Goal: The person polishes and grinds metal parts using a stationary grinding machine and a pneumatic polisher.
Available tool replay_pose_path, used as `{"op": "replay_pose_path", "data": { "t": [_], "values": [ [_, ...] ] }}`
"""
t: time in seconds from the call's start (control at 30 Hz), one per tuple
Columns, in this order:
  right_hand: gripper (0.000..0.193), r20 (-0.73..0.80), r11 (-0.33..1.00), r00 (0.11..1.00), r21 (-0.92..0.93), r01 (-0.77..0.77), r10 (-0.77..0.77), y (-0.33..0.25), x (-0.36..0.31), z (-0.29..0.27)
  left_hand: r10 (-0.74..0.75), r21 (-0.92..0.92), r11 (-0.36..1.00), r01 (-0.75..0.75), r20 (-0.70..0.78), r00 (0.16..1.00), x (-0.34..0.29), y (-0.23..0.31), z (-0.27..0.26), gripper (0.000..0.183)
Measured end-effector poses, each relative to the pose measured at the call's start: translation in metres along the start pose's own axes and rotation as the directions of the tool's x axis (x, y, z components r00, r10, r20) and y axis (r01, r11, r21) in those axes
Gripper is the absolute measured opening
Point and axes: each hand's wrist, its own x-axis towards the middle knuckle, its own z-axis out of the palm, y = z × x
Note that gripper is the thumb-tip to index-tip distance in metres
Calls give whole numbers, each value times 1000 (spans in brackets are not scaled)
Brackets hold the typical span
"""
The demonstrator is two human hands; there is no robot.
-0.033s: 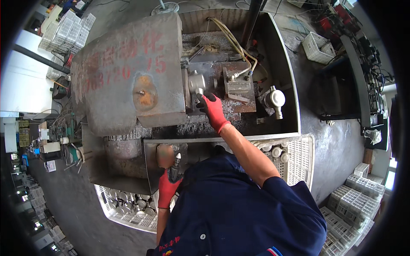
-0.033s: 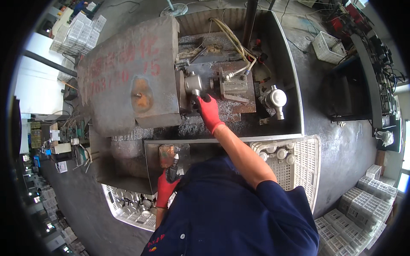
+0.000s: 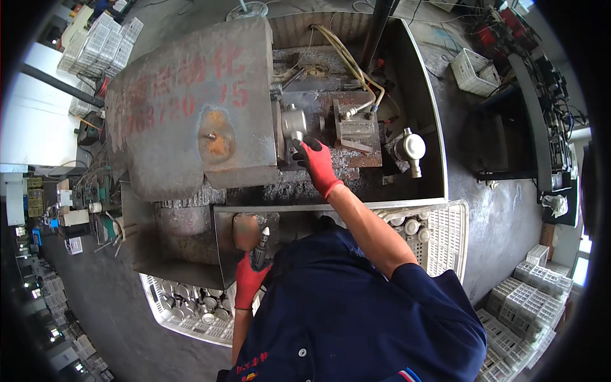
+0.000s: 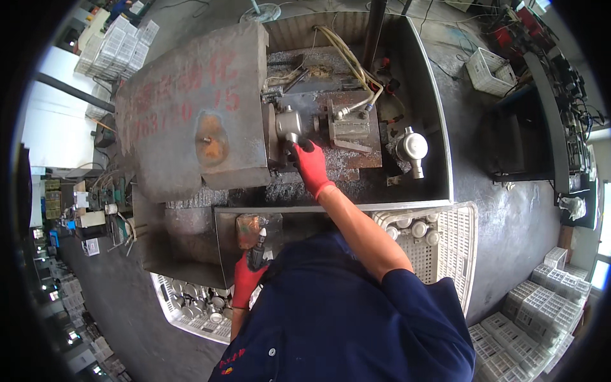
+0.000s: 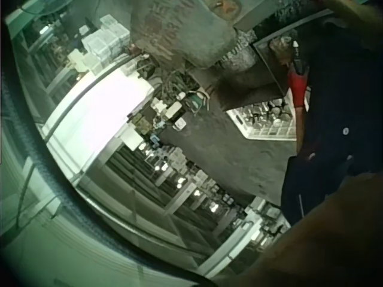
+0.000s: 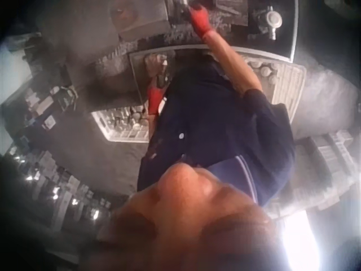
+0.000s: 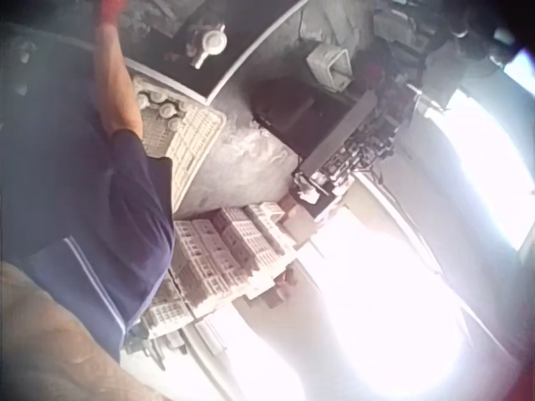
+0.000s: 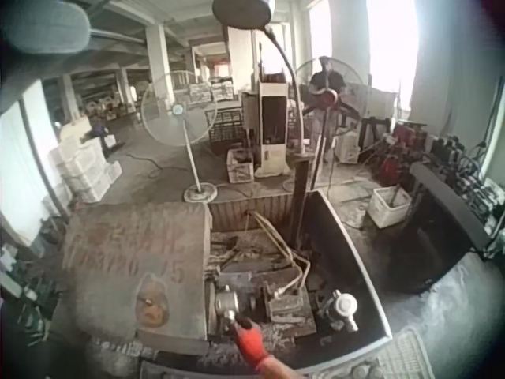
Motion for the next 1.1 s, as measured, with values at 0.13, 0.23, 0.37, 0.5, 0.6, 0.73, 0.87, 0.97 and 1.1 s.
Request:
{"op": "replay_pose_path", "data": {
  "t": [0.13,0.23,0.37,0.5,0.6,0.73,0.87,0.97,1.1],
  "values": [
    [20,19,999,999,28,-29,28,10,2,8,0,49,999,0,-6,1000,2,-11,3,61],
    [17,-13,996,996,-13,90,-90,16,-1,13,-67,89,994,67,-9,998,0,-21,6,66],
    [13,2,990,990,-30,138,-138,35,11,5,-144,176,974,143,-7,990,0,-20,10,75],
    [10,69,991,989,11,133,-134,20,4,3,-153,319,937,140,15,988,3,-49,20,81],
    [24,66,999,997,15,-52,51,5,-5,6,-164,386,911,149,6,986,6,-45,20,82],
    [39,124,992,985,-50,-112,118,2,-2,-2,-29,343,938,39,-36,999,18,-40,16,82],
    [37,119,993,987,-63,-97,104,9,3,-4,-77,454,889,64,9,997,41,-40,15,86],
    [31,120,995,988,-55,-87,93,9,4,1,-69,496,867,53,14,998,50,-46,15,86],
    [29,97,994,991,-77,-81,88,10,6,3,83,457,888,-53,-46,996,43,-53,8,86]
  ]
}}
